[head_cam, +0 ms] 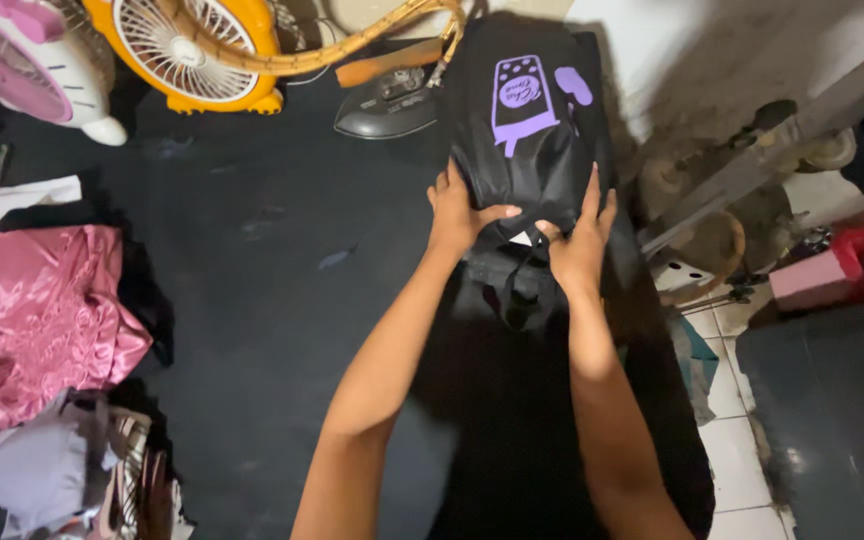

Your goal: The person packs a wrapped bundle of clothes into a black tote bag, labels it with a marker, and staples the label to the bundle. They then fold a pink garment and spray a stack of white shirts with a green bottle.

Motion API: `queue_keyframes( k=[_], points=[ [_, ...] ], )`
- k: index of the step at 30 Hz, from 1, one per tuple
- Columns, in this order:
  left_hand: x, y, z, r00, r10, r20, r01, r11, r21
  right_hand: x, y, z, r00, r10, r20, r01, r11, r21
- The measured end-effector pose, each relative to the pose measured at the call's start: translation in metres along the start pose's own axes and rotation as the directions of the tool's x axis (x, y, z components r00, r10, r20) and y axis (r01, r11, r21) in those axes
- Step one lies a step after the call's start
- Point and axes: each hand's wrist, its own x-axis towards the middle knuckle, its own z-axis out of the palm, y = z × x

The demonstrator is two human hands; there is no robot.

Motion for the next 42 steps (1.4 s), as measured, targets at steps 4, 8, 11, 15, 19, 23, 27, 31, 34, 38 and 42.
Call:
queue_keyframes(
  k=[4, 8, 11, 15, 19, 23, 27, 31, 34, 38, 42],
  points=[
    [0.035, -0.01, 0.007, 0.996, 0.07, 0.051, -0.07, 0.998, -0.005, 0.014, 0.014, 0.019, 0.998, 0.002, -0.07, -0.006, 0.998, -0.058],
    [0.068, -0.024, 0.011, 0.995, 0.096, -0.012, -0.097, 0.988, -0.117, 0.05, 0.027, 0.047, 0.994, -0.058, -0.093, 0.046, 0.99, -0.13],
    [0.089, -0.024, 0.024, 0.996, 0.052, -0.073, -0.059, 0.994, -0.088, 0.089, 0.04, 0.056, 0.985, -0.148, -0.084, 0.135, 0.98, -0.143],
    [0.094, -0.015, 0.028, 0.997, -0.034, -0.066, 0.027, 0.995, -0.101, 0.124, 0.054, 0.03, 0.988, -0.15, 0.049, 0.152, 0.988, -0.04],
    [0.069, -0.004, -0.003, 0.992, 0.104, -0.072, -0.114, 0.983, -0.143, 0.107, 0.046, -0.017, 0.974, -0.179, 0.141, 0.192, 0.978, -0.087],
    [0.036, 0.018, -0.042, 0.919, 0.374, 0.123, -0.392, 0.895, 0.213, 0.07, 0.008, -0.036, 0.914, -0.403, 0.035, 0.399, 0.884, -0.244],
    [0.031, 0.035, -0.046, 0.837, 0.426, 0.344, -0.54, 0.743, 0.394, 0.065, -0.011, -0.028, 0.822, -0.52, 0.233, 0.559, 0.657, -0.506],
    [0.043, 0.029, -0.036, 0.897, 0.348, 0.272, -0.387, 0.916, 0.106, 0.1, 0.009, -0.025, 0.869, -0.443, 0.219, 0.489, 0.839, -0.239],
    [0.05, 0.026, -0.022, 0.892, 0.362, 0.271, -0.386, 0.922, 0.041, 0.13, 0.033, -0.013, 0.848, -0.499, 0.181, 0.525, 0.839, -0.145],
    [0.052, 0.03, -0.021, 0.881, 0.368, 0.297, -0.375, 0.926, -0.036, 0.144, 0.06, -0.01, 0.905, -0.383, 0.183, 0.39, 0.921, -0.002],
    [0.046, 0.038, -0.049, 0.886, 0.309, 0.345, -0.296, 0.951, -0.091, 0.113, 0.071, -0.042, 0.943, -0.299, 0.147, 0.285, 0.953, 0.107]
  ],
)
